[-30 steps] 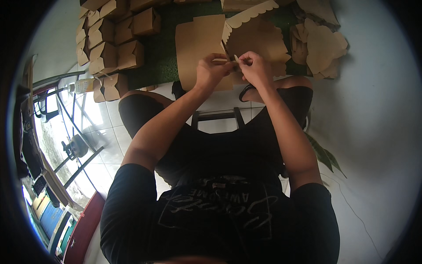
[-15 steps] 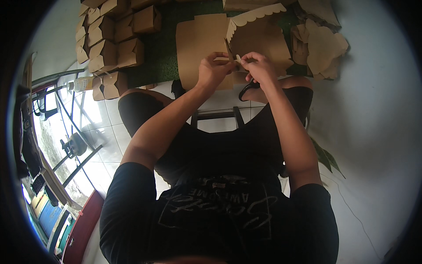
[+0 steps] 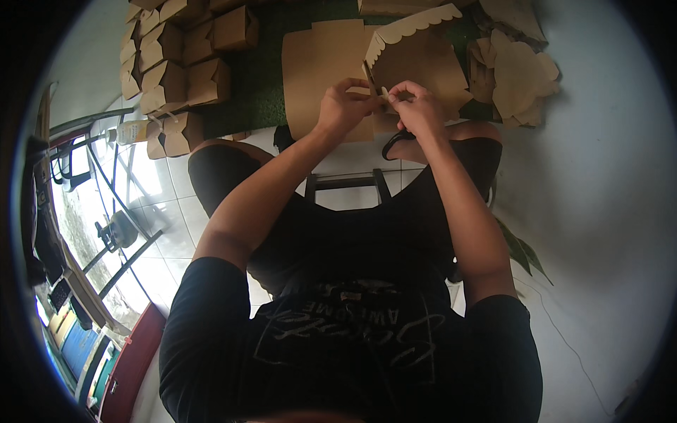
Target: The person assembles a flat cardboard takeout box by folding the sides and tucking the tabs into slots to form a rectangular container. The finished box is then placed on a stack of completed boxes.
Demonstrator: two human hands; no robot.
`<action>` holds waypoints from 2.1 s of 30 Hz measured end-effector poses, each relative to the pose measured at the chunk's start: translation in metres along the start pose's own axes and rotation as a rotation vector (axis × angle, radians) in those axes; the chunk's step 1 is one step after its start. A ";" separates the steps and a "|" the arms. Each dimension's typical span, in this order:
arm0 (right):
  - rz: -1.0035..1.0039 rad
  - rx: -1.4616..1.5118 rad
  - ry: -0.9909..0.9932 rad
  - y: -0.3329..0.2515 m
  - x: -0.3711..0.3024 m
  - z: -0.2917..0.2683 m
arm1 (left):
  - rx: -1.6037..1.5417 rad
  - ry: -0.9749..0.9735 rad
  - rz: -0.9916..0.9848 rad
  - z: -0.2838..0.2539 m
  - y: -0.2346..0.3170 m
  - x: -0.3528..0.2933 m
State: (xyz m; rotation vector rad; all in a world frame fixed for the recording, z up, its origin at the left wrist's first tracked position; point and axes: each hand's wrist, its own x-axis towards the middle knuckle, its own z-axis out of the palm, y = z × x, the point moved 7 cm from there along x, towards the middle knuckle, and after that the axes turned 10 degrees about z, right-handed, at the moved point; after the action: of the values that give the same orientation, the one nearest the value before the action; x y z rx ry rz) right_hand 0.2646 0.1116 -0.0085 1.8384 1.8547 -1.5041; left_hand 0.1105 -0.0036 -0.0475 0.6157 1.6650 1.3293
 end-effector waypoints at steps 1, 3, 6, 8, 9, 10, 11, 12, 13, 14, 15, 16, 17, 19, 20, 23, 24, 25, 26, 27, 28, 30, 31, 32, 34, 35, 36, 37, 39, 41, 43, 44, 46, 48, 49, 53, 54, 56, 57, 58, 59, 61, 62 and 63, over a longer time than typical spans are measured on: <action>-0.003 -0.005 0.005 0.000 0.000 0.000 | 0.000 -0.006 -0.004 0.000 0.001 0.000; -0.010 -0.016 0.017 -0.001 -0.001 0.001 | 0.000 -0.020 -0.012 0.000 0.002 0.001; -0.033 -0.037 0.034 -0.005 -0.003 0.002 | -0.014 -0.032 -0.020 0.000 0.001 0.002; -0.056 -0.048 0.040 -0.007 -0.005 0.003 | -0.052 -0.038 -0.014 0.001 0.001 0.005; -0.063 -0.074 0.054 -0.007 -0.005 0.002 | -0.067 -0.044 -0.026 0.002 -0.001 0.005; -0.068 -0.095 0.063 -0.008 -0.005 0.002 | -0.066 -0.044 -0.017 0.002 -0.001 0.006; -0.082 -0.107 0.066 -0.008 -0.005 0.002 | -0.059 -0.046 -0.024 0.003 -0.002 0.006; -0.063 -0.095 0.075 -0.007 -0.004 0.001 | -0.052 -0.047 -0.029 0.003 -0.002 0.007; -0.053 -0.074 0.079 -0.006 -0.003 0.001 | -0.115 -0.043 -0.040 0.005 -0.003 0.006; -0.038 -0.049 0.079 -0.005 -0.001 0.000 | -0.178 -0.039 -0.049 0.008 -0.003 0.005; -0.044 -0.056 0.085 -0.005 0.001 0.000 | -0.245 -0.035 -0.063 0.010 -0.003 0.004; -0.045 -0.059 0.088 -0.006 0.003 -0.001 | -0.246 -0.038 -0.059 0.011 -0.003 0.004; -0.029 -0.061 0.096 -0.005 0.005 -0.002 | -0.252 -0.041 -0.059 0.012 -0.002 0.005; -0.027 -0.057 0.093 -0.004 0.008 -0.003 | -0.252 -0.048 -0.057 0.013 -0.001 0.005; -0.021 -0.048 0.088 -0.004 0.009 -0.003 | -0.244 -0.053 -0.054 0.013 0.000 0.005; -0.015 -0.043 0.079 -0.004 0.011 -0.004 | -0.217 -0.061 -0.046 0.011 0.004 0.005; -0.009 -0.023 0.073 -0.004 0.011 -0.004 | -0.207 -0.063 -0.044 0.011 0.005 0.004; 0.007 0.001 0.069 -0.003 0.011 -0.005 | -0.207 -0.063 -0.046 0.011 0.006 0.004; 0.023 0.033 0.059 -0.003 0.011 -0.005 | -0.206 -0.062 -0.048 0.011 0.007 0.003; 0.024 0.033 0.054 -0.003 0.011 -0.005 | -0.205 -0.062 -0.050 0.011 0.007 0.003; 0.027 0.042 0.042 -0.004 0.011 -0.006 | -0.220 -0.066 -0.056 0.011 0.007 0.003; 0.028 0.055 0.029 -0.005 0.009 -0.006 | -0.252 -0.075 -0.074 0.013 0.006 0.002; 0.026 0.058 0.028 -0.005 0.008 -0.007 | -0.264 -0.080 -0.070 0.013 0.007 0.002; 0.024 0.066 0.024 -0.006 0.007 -0.008 | -0.278 -0.085 -0.075 0.013 0.006 0.002; 0.020 0.065 0.011 -0.008 0.006 -0.009 | -0.295 -0.082 -0.072 0.013 0.004 0.001; 0.016 0.067 0.003 -0.009 0.005 -0.009 | -0.296 -0.075 -0.064 0.013 0.003 0.000; 0.014 0.060 0.003 -0.009 0.005 -0.009 | -0.298 -0.068 -0.056 0.013 0.003 0.000; 0.012 0.054 0.002 -0.010 0.004 -0.010 | -0.273 -0.064 -0.050 0.013 0.002 0.000; -0.009 0.029 0.017 -0.013 0.001 -0.010 | -0.213 -0.056 -0.052 0.012 0.001 0.001; -0.035 -0.008 0.051 -0.015 -0.002 -0.011 | -0.213 -0.042 -0.043 0.012 0.000 0.001; -0.046 -0.064 0.074 -0.016 -0.004 -0.011 | -0.212 -0.027 -0.044 0.013 -0.002 0.002; -0.048 -0.089 0.083 -0.016 -0.004 -0.010 | -0.216 -0.018 -0.044 0.013 -0.003 0.002; -0.054 -0.128 0.100 -0.014 -0.002 -0.010 | -0.279 0.008 -0.064 0.015 -0.007 0.002; -0.060 -0.117 0.120 -0.010 0.002 -0.010 | -0.390 0.045 -0.113 0.018 -0.013 0.003; -0.063 -0.087 0.132 -0.007 0.006 -0.009 | -0.415 0.051 -0.101 0.019 -0.014 0.003; -0.092 0.003 0.087 -0.001 0.014 -0.004 | -0.482 0.062 -0.088 0.020 -0.016 0.004; -0.123 -0.003 0.081 -0.003 0.013 -0.004 | -0.498 0.063 -0.094 0.020 -0.017 0.004; -0.088 -0.011 0.091 -0.003 0.009 -0.004 | -0.471 0.060 -0.080 0.020 -0.015 0.003; -0.100 -0.036 0.091 -0.006 0.004 -0.005 | -0.459 0.061 -0.085 0.020 -0.015 0.003; -0.067 -0.059 0.100 -0.006 0.000 -0.007 | -0.445 0.060 -0.083 0.020 -0.014 0.002; -0.060 -0.065 0.094 -0.009 -0.004 -0.008 | -0.431 0.060 -0.087 0.020 -0.014 0.001; -0.027 -0.084 0.097 -0.014 -0.009 -0.010 | -0.424 0.060 -0.089 0.021 -0.013 -0.001; -0.023 -0.077 0.086 -0.015 -0.011 -0.009 | -0.430 0.060 -0.087 0.022 -0.013 -0.001; -0.030 -0.087 0.092 -0.017 -0.013 -0.010 | -0.434 0.062 -0.085 0.022 -0.013 -0.001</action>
State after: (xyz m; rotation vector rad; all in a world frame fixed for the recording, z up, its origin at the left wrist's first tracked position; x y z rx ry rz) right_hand 0.2592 0.1139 0.0142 1.8780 1.9640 -1.3459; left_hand 0.1322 0.0025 -0.0598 0.2471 1.3705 1.5951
